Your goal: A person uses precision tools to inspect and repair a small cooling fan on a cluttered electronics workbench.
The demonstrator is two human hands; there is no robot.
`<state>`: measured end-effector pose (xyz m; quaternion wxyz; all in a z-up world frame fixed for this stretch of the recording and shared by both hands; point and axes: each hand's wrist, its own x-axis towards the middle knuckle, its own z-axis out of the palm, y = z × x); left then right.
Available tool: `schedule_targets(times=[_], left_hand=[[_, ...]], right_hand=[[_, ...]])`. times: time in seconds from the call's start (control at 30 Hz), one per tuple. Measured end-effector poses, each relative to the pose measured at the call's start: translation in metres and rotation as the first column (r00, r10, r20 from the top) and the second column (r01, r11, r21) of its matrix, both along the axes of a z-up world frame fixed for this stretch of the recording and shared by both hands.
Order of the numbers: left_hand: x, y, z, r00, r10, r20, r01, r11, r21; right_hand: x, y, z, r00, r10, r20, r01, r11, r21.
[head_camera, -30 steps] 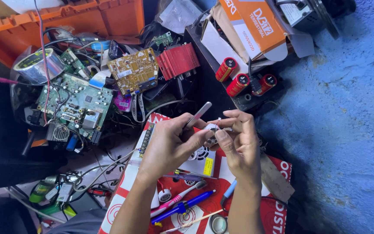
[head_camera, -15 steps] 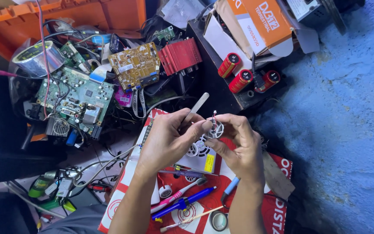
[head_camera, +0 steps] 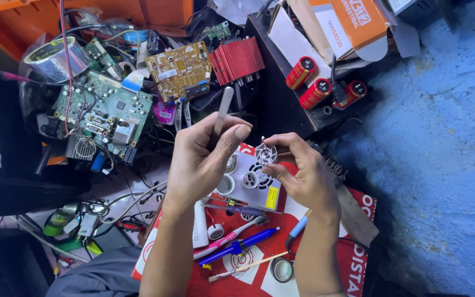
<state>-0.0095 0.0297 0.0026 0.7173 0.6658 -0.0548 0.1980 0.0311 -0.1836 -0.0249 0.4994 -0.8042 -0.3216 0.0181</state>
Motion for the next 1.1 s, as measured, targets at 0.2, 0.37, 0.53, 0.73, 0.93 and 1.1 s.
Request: schedule_targets(times=[0.2,0.37,0.53,0.73,0.93,1.1], left_hand=[[-0.009,0.012,0.009,0.999,0.034,0.028,-0.034,0.999,0.017],[-0.022,0.02,0.012,0.994,0.072,0.087,-0.073,0.997,0.009],[-0.033,0.028,0.017,0.986,0.106,0.132,-0.105,0.994,-0.019],[-0.035,0.029,0.017,0.985,0.107,0.138,-0.104,0.994,-0.028],[-0.033,0.023,0.016,0.989,0.095,0.114,-0.097,0.995,0.006],[-0.029,0.018,0.017,0.991,0.081,0.111,-0.086,0.995,0.047]], right_hand=[[0.002,0.006,-0.018,0.998,-0.028,-0.058,0.029,0.999,0.022],[-0.011,0.017,-0.068,0.981,-0.186,0.055,0.184,0.982,0.039],[-0.018,0.02,-0.104,0.961,-0.255,0.103,0.254,0.967,0.025],[-0.011,0.021,-0.104,0.977,-0.203,0.063,0.207,0.977,-0.051],[-0.003,0.019,-0.105,0.984,-0.176,-0.029,0.176,0.984,-0.019],[0.0,0.02,-0.097,0.986,-0.132,-0.107,0.131,0.991,-0.009]])
